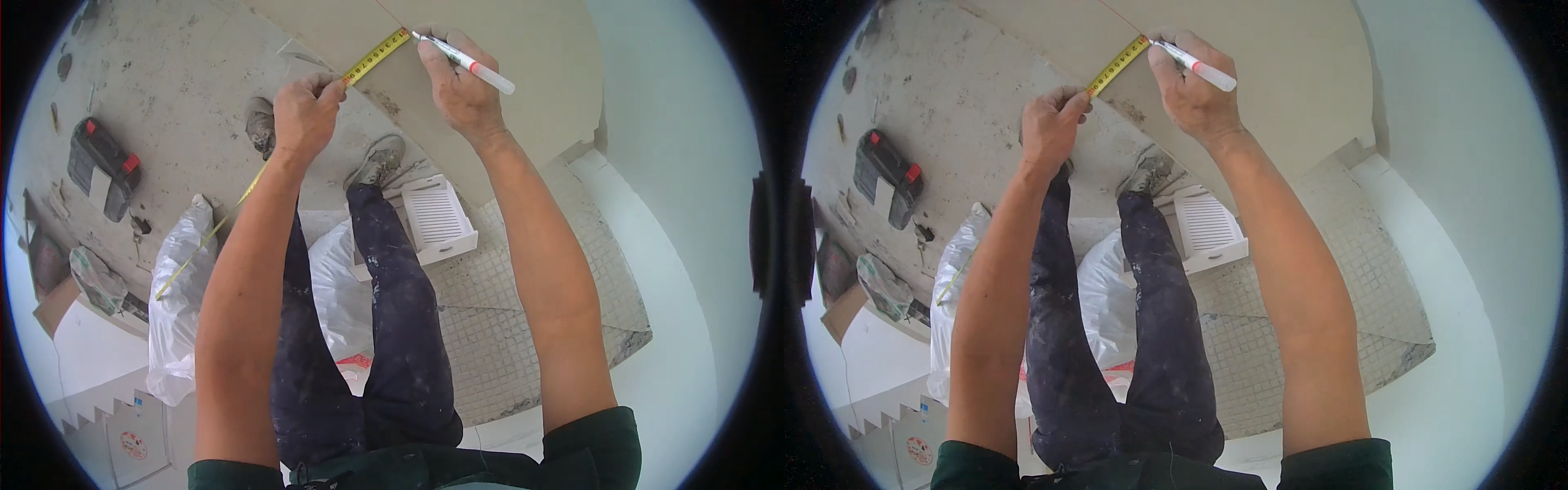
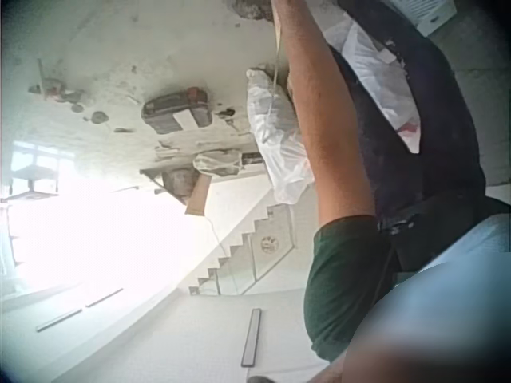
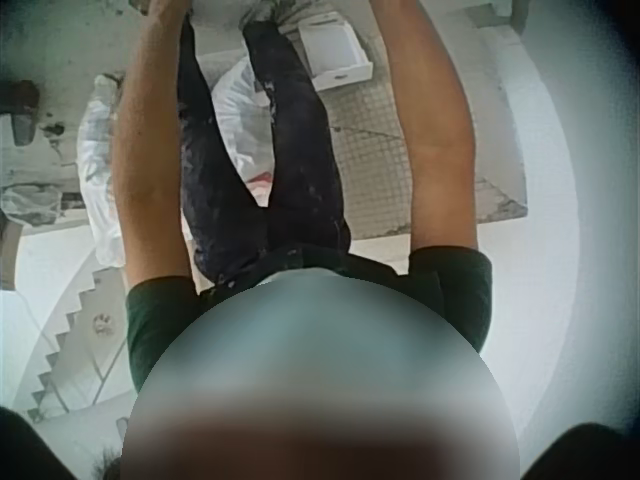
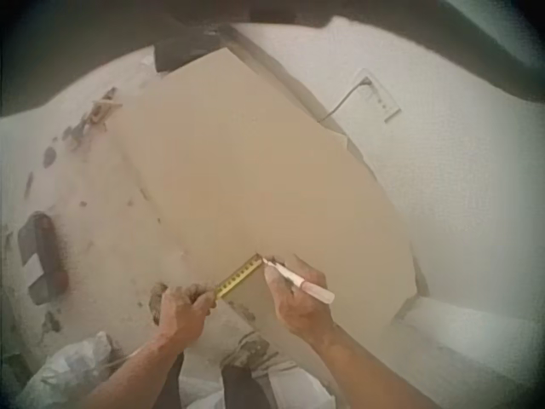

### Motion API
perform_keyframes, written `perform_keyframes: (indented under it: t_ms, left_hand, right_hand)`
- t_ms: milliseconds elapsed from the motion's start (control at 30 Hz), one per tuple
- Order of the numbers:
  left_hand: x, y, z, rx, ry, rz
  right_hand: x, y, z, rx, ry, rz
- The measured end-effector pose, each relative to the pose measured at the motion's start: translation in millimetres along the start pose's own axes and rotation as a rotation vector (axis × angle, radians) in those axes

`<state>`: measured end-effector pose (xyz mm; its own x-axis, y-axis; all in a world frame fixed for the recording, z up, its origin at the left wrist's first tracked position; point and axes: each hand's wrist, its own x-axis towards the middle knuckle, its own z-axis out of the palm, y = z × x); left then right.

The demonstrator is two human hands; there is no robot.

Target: Measure a board with a tape measure, mark it with a pen, and cut it using a handheld circular saw.

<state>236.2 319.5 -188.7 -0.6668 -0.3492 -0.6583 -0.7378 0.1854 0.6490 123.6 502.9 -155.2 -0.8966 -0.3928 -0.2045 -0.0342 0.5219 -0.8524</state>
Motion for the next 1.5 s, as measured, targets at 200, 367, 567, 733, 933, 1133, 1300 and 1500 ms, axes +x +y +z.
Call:
perform_keyframes:
  t_ms: [200, 367, 567, 733, 933, 1133, 1300, 1500]
  left_hand:
    - [-21.4, -8.5, 27.9, -0.019, -0.030, 0.014]
    - [-39.8, -11.3, 50.5, -0.002, -0.024, 0.010]
    - [-64.4, -17.6, 79.9, 0.016, -0.008, 0.027]
    - [-82.7, -18.4, 105.3, -0.037, 0.006, 0.001]
    - [-113.0, -13.2, 133.7, 0.002, -0.009, -0.018]
    - [-138.5, -26.7, 168.7, -0.021, -0.041, -0.028]
    - [-159.8, -27.5, 196.3, -0.040, -0.055, -0.025]
    - [-184.7, -39.2, 231.0, -0.048, -0.103, -0.015]
  right_hand:
    - [-26.0, 11.9, -17.1, -0.009, 0.015, 0.027]
    - [-46.5, 20.1, -31.9, -0.004, -0.007, 0.074]
    - [-72.2, 35.5, -49.5, -0.021, -0.007, 0.103]
    - [-93.3, 49.8, -62.9, -0.002, 0.016, 0.085]
    - [-127.9, 61.6, -84.4, 0.007, 0.016, 0.200]
    - [-163.8, 74.0, -105.8, 0.004, 0.011, 0.249]
    - [-193.2, 90.7, -120.8, 0.011, 0.064, 0.240]
    - [-229.5, 107.1, -140.8, 0.006, 0.082, 0.301]
